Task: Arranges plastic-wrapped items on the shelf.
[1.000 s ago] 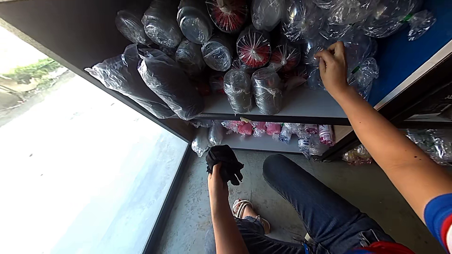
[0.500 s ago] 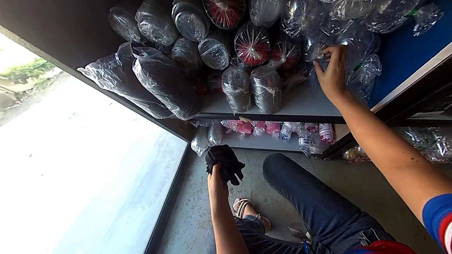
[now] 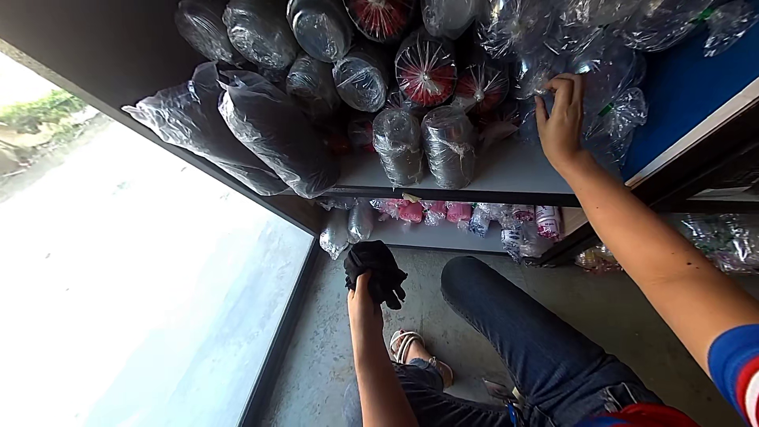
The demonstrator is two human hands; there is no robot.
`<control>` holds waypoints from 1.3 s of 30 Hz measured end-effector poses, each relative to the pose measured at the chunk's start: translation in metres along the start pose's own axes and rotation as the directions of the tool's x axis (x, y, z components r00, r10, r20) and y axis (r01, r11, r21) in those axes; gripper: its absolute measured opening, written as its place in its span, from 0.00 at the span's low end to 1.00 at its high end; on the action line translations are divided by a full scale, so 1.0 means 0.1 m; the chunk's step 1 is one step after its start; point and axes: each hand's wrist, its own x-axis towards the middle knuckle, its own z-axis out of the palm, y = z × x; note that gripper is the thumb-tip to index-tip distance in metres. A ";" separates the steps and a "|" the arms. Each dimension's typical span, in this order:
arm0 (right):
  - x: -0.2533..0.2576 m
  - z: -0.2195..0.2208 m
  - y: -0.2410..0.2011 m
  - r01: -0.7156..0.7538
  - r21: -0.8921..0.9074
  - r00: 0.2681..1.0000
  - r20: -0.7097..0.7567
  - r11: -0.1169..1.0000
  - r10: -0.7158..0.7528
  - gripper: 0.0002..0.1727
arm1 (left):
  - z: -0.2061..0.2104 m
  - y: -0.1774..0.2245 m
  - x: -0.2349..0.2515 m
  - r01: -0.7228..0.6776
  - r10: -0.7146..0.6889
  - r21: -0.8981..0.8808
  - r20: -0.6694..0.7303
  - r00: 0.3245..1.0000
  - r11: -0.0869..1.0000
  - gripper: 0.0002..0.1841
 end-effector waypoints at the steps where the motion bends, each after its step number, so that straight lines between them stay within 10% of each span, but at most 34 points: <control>1: 0.00 0.00 0.00 0.000 -0.007 1.000 0.001 1.000 0.000 0.14 | 0.00 0.00 0.00 -0.002 0.002 -0.001 0.000 1.000 1.000 0.09; 39: 0.44 -0.21 -0.42 -0.125 -0.337 0.917 0.321 0.933 0.238 0.17 | -0.05 0.07 -0.05 -0.028 0.028 -0.014 -0.029 0.999 0.999 0.09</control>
